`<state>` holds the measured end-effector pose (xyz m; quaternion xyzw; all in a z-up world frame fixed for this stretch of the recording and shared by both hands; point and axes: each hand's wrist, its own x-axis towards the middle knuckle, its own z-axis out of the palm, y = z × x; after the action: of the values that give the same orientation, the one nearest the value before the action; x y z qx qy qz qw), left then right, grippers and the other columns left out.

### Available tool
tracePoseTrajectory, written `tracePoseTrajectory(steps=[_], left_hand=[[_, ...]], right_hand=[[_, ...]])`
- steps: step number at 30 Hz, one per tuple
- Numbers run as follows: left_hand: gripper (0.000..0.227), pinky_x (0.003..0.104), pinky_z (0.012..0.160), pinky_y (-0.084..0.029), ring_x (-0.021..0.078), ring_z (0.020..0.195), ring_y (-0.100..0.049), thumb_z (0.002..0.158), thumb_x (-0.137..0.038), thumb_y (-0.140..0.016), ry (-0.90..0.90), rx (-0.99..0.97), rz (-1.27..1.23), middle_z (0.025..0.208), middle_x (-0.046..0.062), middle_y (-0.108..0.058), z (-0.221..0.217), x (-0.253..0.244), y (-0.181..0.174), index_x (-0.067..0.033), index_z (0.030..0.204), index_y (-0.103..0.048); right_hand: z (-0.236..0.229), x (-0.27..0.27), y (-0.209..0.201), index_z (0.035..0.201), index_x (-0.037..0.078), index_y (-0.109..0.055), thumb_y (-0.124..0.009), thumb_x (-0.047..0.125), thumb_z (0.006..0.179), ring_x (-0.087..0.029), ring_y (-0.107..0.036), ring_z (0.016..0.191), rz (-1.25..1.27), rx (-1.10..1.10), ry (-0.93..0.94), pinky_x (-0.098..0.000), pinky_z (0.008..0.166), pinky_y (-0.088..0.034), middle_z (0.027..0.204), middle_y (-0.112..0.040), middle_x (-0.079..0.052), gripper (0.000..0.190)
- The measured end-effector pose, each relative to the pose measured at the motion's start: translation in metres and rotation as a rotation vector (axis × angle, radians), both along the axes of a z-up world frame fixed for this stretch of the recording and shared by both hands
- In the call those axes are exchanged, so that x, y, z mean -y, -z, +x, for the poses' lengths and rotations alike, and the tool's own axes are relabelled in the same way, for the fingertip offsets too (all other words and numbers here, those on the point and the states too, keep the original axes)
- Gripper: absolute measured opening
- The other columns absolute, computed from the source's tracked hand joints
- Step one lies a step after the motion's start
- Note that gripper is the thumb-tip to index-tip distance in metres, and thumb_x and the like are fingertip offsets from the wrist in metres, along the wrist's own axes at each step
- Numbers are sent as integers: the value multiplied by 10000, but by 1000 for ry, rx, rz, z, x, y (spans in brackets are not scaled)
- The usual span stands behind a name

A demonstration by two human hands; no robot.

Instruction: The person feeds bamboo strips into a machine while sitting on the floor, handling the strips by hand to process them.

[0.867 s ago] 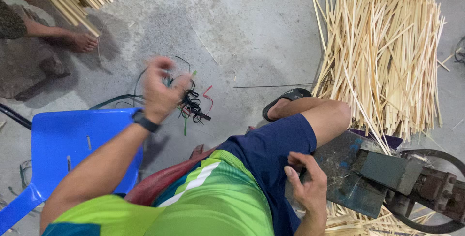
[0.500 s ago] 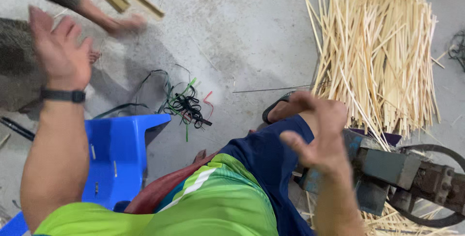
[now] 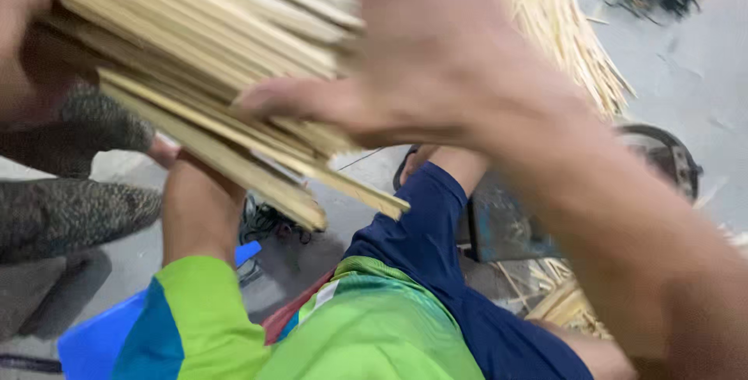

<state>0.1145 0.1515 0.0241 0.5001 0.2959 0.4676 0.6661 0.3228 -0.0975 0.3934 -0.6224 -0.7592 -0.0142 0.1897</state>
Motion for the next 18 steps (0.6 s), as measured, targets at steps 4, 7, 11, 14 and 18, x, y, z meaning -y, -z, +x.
tracePoseTrajectory(steps=[4, 7, 11, 14, 18], left_hand=[[401, 462, 1223, -451, 252, 1354, -533, 1025, -285, -438, 145, -36, 150, 1376, 113, -542, -3, 0, -71, -109, 1383, -480], [357, 425, 1221, -465, 215, 1340, -545, 1029, -210, -410, 277, -47, 301, 1354, 82, -546, -11, 29, -162, -127, 1366, -492], [340, 375, 1219, -484, 165, 1321, -561, 1034, -110, -372, 262, -274, 529, 1324, 40, -551, -15, 92, -246, -151, 1343, -509], [324, 373, 1108, -476, 154, 1248, -586, 1040, -180, -357, 194, -514, 588, 1271, 44, -590, -2, 133, -249, -144, 1296, -552], [393, 415, 1139, -399, 185, 1215, -582, 1041, -326, -324, 532, -108, 424, 1220, 61, -622, 50, 159, -202, -151, 1263, -597]], right_hand=[[-68, 10, 50, 1501, -96, -108, -706, 1003, 661, -585, -81, 1455, -15, 100, 34, -792, 1126, -73, 1525, -105, -465, 1507], [-116, 29, 90, 1590, -22, 71, -706, 888, 641, -584, 118, 1507, -407, 167, 33, -771, 1124, 75, 1632, 95, -410, 1528], [-116, 58, 153, 1679, 119, -2, -763, 549, 894, -483, 82, 1589, 62, 163, 155, -740, 1244, 47, 1696, 78, -302, 1175], [-103, 85, 172, 1686, 94, -49, -831, 451, 886, -516, 58, 1576, 132, 151, 364, -757, 1231, 22, 1689, 55, -314, 1174], [-79, 142, 162, 1640, 66, -190, -862, 581, 633, -598, -83, 1538, -54, 14, 445, -783, 1199, -76, 1647, -106, -382, 1316]])
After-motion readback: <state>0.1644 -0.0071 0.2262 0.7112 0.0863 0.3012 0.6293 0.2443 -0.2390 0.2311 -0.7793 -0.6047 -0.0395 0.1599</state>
